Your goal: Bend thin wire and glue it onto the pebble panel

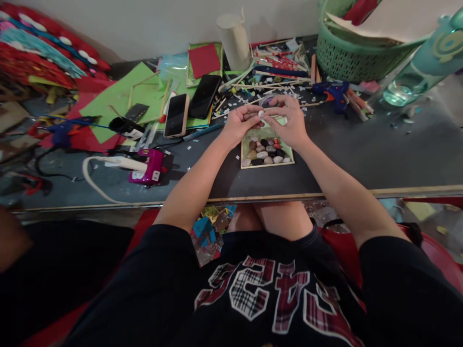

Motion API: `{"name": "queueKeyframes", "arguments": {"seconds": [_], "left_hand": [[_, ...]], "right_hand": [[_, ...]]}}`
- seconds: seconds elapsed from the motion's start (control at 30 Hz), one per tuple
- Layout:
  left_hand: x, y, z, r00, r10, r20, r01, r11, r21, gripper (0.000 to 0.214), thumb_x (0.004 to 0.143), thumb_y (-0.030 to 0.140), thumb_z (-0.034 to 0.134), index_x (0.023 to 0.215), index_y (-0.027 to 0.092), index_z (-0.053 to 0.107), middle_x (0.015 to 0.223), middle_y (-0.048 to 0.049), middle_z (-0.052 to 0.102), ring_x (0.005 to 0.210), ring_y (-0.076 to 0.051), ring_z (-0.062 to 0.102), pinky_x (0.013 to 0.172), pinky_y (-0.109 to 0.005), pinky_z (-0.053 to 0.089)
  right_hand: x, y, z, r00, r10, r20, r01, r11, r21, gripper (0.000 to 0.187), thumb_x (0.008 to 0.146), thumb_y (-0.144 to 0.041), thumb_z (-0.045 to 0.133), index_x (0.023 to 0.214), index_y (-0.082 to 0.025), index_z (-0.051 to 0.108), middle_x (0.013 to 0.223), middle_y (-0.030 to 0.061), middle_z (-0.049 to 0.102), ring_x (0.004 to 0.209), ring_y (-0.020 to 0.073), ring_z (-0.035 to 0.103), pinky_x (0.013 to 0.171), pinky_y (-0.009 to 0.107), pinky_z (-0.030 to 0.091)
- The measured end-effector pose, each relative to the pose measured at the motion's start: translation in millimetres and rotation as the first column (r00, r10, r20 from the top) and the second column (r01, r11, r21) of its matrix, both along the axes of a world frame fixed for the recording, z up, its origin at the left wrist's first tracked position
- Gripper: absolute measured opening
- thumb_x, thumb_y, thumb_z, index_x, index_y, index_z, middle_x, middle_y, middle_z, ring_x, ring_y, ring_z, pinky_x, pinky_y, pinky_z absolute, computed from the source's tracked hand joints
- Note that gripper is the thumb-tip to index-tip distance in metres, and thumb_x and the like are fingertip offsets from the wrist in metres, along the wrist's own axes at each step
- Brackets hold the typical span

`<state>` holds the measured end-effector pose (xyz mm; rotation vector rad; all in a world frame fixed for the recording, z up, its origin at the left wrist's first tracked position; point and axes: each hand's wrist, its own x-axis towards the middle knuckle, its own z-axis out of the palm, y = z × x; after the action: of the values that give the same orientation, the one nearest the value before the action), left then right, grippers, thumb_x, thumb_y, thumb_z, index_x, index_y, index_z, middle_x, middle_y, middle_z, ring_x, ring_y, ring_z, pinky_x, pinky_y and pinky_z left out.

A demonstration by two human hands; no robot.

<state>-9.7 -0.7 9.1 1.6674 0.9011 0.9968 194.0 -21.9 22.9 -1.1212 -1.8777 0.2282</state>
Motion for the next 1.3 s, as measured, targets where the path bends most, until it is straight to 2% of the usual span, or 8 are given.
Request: {"name": "queueKeyframes", "arguments": {"seconds": [0.2,0.4,0.53,0.7,0.87,1.1,1.3], "left_hand": [[-0.5,3.9,-6.7,0.999,-0.001,-0.037,0.003,0.999,0.042,0.055,0.095,0.064,0.066,0.131,0.022,0.064,0.123,-0.0095,0.078,0.106,-0.02,0.08,0.095,-0.034,0.065],[0.4,3.9,-9.4,1.0,0.022,-0.016,-0.021,0.999,0.048,0.049,0.097,0.058,0.067,0.13,0.021,0.063,0.121,-0.0091,0.078,0.102,-0.021,0.08,0.094,-0.039,0.065],[1.6,3.4,-11.1,0.998,0.057,-0.016,-0.056,0.996,0.065,0.045,0.098,0.054,0.068,0.128,0.021,0.064,0.113,-0.0081,0.08,0.099,-0.021,0.079,0.094,-0.041,0.065],[3.2,4.0,-13.7,0.994,0.098,-0.047,-0.092,0.988,0.125,0.047,0.097,0.056,0.068,0.13,0.023,0.065,0.115,-0.0086,0.079,0.111,-0.023,0.077,0.098,-0.041,0.063],[5.2,1.9,-11.7,0.992,0.121,-0.044,-0.114,0.984,0.136,0.044,0.096,0.053,0.071,0.127,0.022,0.067,0.117,-0.0089,0.079,0.116,-0.025,0.076,0.102,-0.043,0.062],[5.0,1.3,-10.1,0.986,0.166,-0.033,-0.16,0.977,0.144,0.038,0.097,0.047,0.071,0.125,0.022,0.067,0.119,-0.0093,0.08,0.12,-0.024,0.075,0.104,-0.04,0.061],[11.5,-1.6,-11.4,0.983,0.16,-0.093,-0.141,0.973,0.182,0.036,0.097,0.047,0.07,0.123,0.022,0.07,0.12,-0.0095,0.079,0.122,-0.025,0.074,0.109,-0.043,0.058]], "right_hand": [[0.2,1.0,-2.0,1.0,0.004,0.013,-0.004,1.0,0.015,0.044,0.093,-0.072,0.061,0.098,-0.034,0.083,0.117,0.0081,0.075,0.116,0.0342,0.067,0.11,0.061,0.05],[-2.9,-3.8,1.9,0.999,-0.025,0.045,0.024,0.999,0.032,0.035,0.096,-0.061,0.061,0.097,-0.033,0.082,0.119,0.0076,0.076,0.117,0.0342,0.066,0.107,0.061,0.052],[-4.8,-9.8,7.7,0.997,-0.035,0.072,0.034,0.999,0.016,0.03,0.096,-0.055,0.061,0.098,-0.034,0.082,0.127,0.007,0.073,0.122,0.0355,0.063,0.108,0.063,0.051],[-7.2,-12.6,9.0,0.991,-0.073,0.11,0.071,0.997,0.022,0.026,0.097,-0.05,0.06,0.101,-0.035,0.08,0.13,0.006,0.072,0.126,0.0368,0.061,0.111,0.067,0.048],[-7.6,-11.2,6.0,0.989,-0.087,0.12,0.083,0.996,0.035,0.029,0.099,-0.05,0.056,0.104,-0.034,0.08,0.133,0.0062,0.07,0.127,0.0366,0.061,0.111,0.066,0.049],[-6.7,-7.8,-2.7,0.986,-0.053,0.155,0.05,0.999,0.021,0.031,0.097,-0.055,0.059,0.114,-0.036,0.076,0.149,0.0041,0.062,0.138,0.038,0.054,0.117,0.068,0.043],[-6.5,1.0,-13.8,0.984,-0.021,0.18,0.02,1.0,0.008,0.054,0.088,-0.062,0.067,0.135,-0.034,0.069,0.158,0.0077,0.055,0.144,0.0427,0.048,0.121,0.072,0.036]]}}
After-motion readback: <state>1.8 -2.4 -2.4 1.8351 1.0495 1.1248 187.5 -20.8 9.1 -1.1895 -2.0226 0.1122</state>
